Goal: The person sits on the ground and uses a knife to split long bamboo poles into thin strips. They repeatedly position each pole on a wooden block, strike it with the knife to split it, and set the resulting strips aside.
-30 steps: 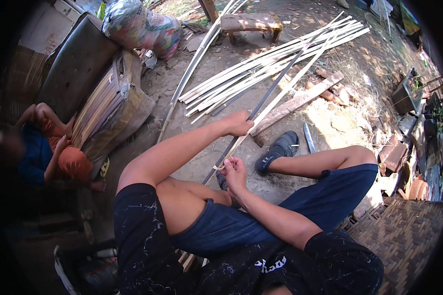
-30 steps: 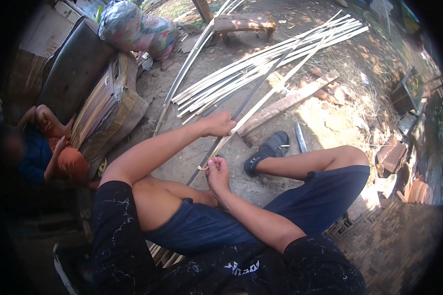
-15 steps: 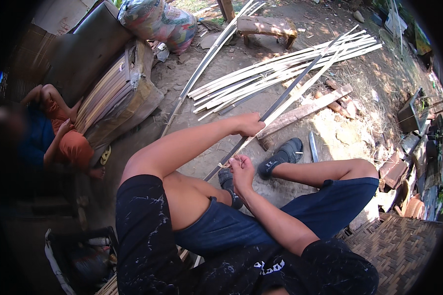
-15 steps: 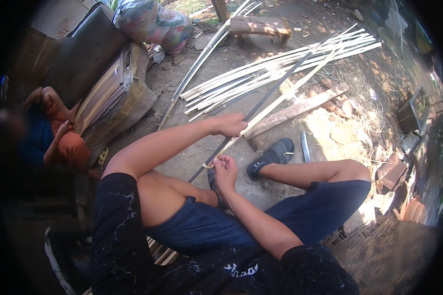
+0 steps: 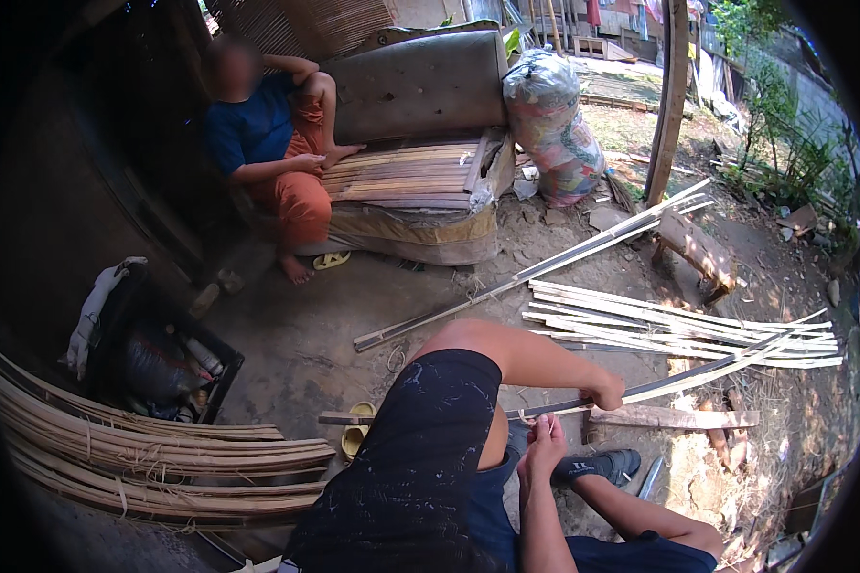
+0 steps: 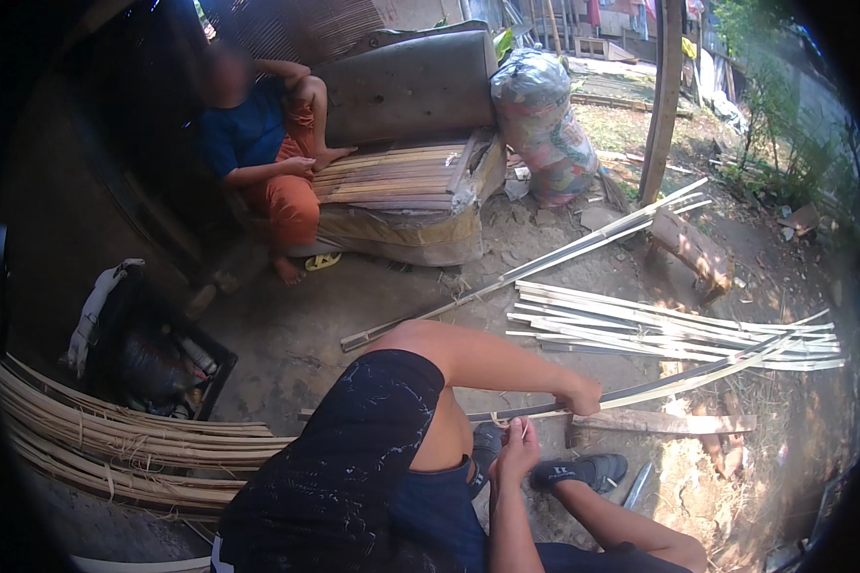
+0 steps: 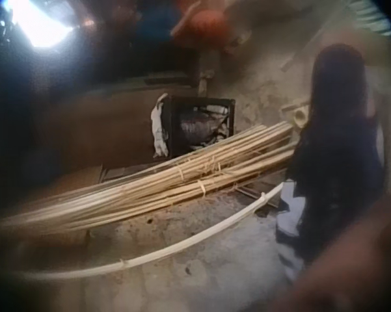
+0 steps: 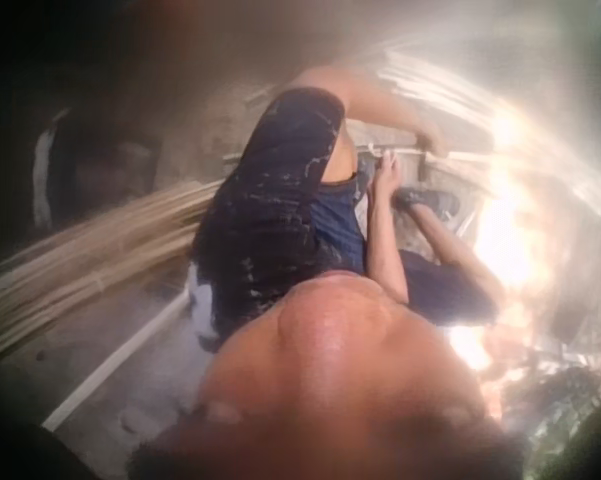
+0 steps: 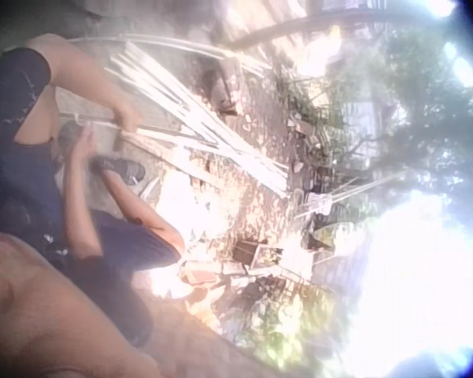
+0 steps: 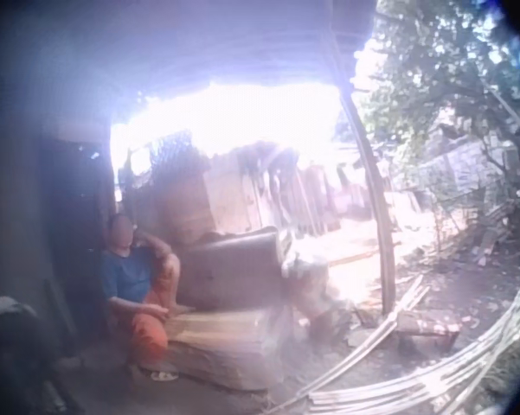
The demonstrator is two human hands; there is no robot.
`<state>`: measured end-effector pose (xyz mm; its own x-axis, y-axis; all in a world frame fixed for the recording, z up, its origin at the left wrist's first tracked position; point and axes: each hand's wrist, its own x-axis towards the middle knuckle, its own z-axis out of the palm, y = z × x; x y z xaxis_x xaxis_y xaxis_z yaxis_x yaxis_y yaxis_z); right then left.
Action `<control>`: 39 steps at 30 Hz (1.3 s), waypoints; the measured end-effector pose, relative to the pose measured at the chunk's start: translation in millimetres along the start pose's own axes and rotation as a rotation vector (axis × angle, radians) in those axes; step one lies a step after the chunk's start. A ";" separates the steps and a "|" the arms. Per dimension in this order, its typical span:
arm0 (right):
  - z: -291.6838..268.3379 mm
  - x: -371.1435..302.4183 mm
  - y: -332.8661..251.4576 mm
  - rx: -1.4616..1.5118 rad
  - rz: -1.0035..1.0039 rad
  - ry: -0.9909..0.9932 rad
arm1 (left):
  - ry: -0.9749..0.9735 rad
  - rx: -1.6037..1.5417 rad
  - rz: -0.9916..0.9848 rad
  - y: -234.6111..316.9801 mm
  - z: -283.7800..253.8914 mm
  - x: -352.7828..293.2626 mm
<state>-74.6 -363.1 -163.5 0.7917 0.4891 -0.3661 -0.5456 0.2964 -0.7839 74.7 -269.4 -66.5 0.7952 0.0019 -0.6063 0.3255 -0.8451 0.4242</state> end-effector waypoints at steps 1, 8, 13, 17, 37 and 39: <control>-1.5 4.7 -0.4 0.026 0.002 -0.010 | 0.002 0.023 0.021 3.8 -0.8 -2.2; 25.1 -8.1 -19.9 0.149 0.067 0.017 | 0.046 0.090 0.019 -14.4 19.1 26.5; 23.3 3.7 -31.9 0.184 0.069 0.061 | 0.186 0.035 0.296 -46.1 6.0 22.9; 18.1 13.0 -31.4 0.237 0.111 0.035 | 0.193 -0.061 0.379 -83.4 7.2 -33.2; 40.4 2.0 -46.2 0.182 0.122 0.102 | 0.323 -0.648 0.094 -101.2 39.5 -134.0; 41.4 0.0 -50.5 0.189 0.114 0.075 | 0.326 -0.685 0.054 -95.2 32.7 -145.1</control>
<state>-58.4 -344.1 -103.2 0.7363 0.4684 -0.4883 -0.6689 0.3949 -0.6298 -88.4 -206.7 -40.9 0.8953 0.2179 -0.3886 0.4422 -0.3283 0.8347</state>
